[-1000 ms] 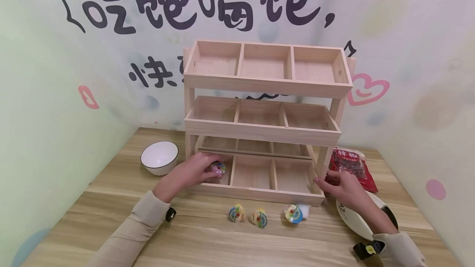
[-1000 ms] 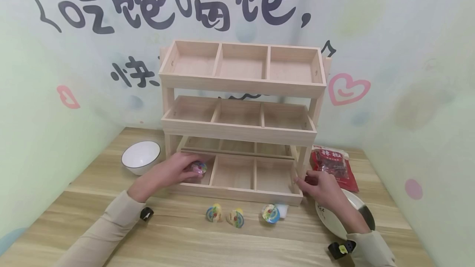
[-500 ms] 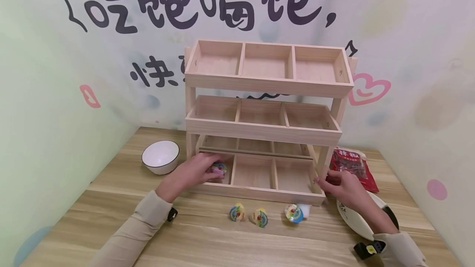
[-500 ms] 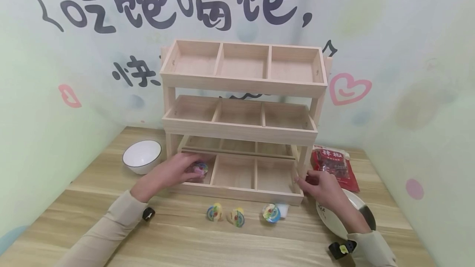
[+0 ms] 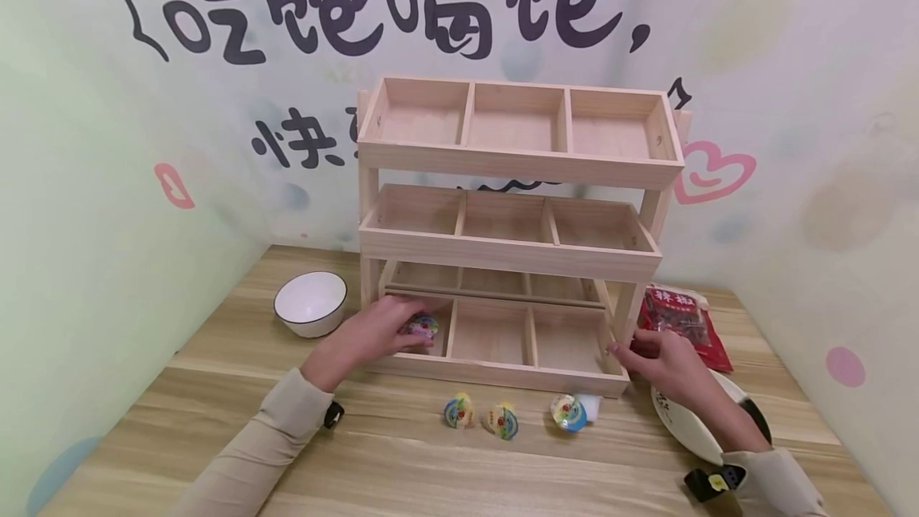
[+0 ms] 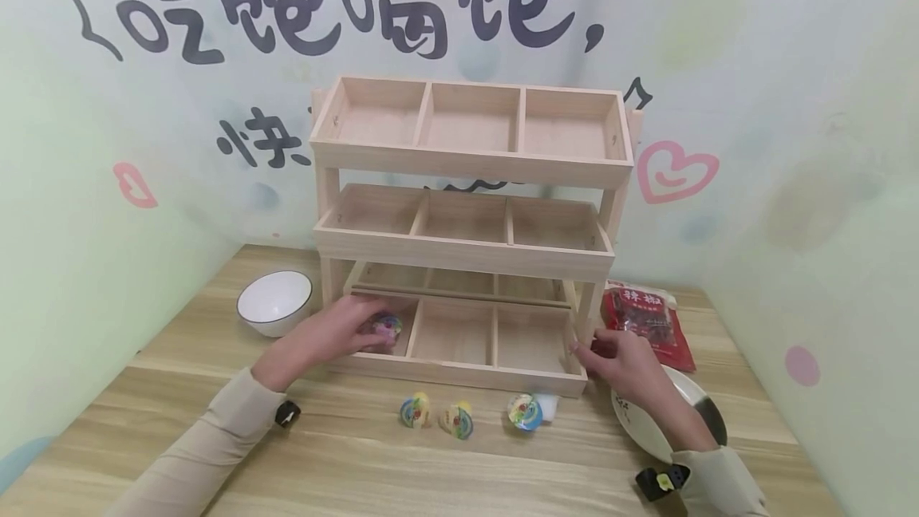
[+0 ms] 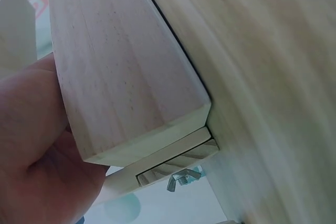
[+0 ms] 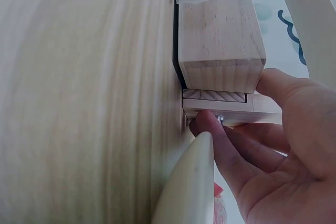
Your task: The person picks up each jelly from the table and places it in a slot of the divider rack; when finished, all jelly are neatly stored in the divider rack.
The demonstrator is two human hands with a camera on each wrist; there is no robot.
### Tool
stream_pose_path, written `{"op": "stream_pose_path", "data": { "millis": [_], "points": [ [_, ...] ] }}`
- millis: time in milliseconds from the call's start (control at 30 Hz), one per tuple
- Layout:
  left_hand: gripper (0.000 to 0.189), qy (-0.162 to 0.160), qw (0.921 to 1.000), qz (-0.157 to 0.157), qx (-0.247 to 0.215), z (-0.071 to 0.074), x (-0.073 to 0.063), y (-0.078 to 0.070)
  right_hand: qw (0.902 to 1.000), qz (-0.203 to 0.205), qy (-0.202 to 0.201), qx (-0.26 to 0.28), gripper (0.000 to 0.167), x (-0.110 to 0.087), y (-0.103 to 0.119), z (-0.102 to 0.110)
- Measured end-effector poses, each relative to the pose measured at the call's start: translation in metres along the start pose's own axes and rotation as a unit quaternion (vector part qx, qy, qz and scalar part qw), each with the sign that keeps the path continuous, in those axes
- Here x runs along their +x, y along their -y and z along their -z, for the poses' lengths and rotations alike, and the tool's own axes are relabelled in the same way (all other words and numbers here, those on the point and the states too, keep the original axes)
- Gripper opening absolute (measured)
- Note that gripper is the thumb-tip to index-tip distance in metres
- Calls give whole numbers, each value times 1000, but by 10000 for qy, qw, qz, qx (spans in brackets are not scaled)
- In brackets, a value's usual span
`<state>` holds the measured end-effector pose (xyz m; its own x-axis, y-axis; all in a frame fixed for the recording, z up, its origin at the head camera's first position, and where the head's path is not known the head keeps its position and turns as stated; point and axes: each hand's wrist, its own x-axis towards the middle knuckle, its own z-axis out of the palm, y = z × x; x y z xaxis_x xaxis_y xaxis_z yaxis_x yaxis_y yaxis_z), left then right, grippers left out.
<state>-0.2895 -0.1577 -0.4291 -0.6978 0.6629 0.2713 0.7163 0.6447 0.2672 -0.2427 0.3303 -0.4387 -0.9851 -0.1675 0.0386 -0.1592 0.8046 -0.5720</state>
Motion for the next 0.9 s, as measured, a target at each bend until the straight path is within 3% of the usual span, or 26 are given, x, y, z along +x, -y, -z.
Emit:
{"op": "stream_pose_path", "data": {
  "millis": [333, 700, 800, 900],
  "points": [
    [31, 38, 9999, 17, -109, 0, 1, 2, 10000, 49, 7, 6, 66, 0, 0, 0],
    [40, 70, 9998, 30, -200, 5, 1, -2, 10000, 9, -30, -11, 69, 2, -1, 1],
    [43, -57, 9997, 12, -226, 8, 1, -9, 10000, -9, -45, 11, 68, 2, -2, 1],
    [41, -385, 9986, -214, -280, 10, -2, -21, 10000, 11, -20, 68, 67, 1, -2, -1]
  ]
}}
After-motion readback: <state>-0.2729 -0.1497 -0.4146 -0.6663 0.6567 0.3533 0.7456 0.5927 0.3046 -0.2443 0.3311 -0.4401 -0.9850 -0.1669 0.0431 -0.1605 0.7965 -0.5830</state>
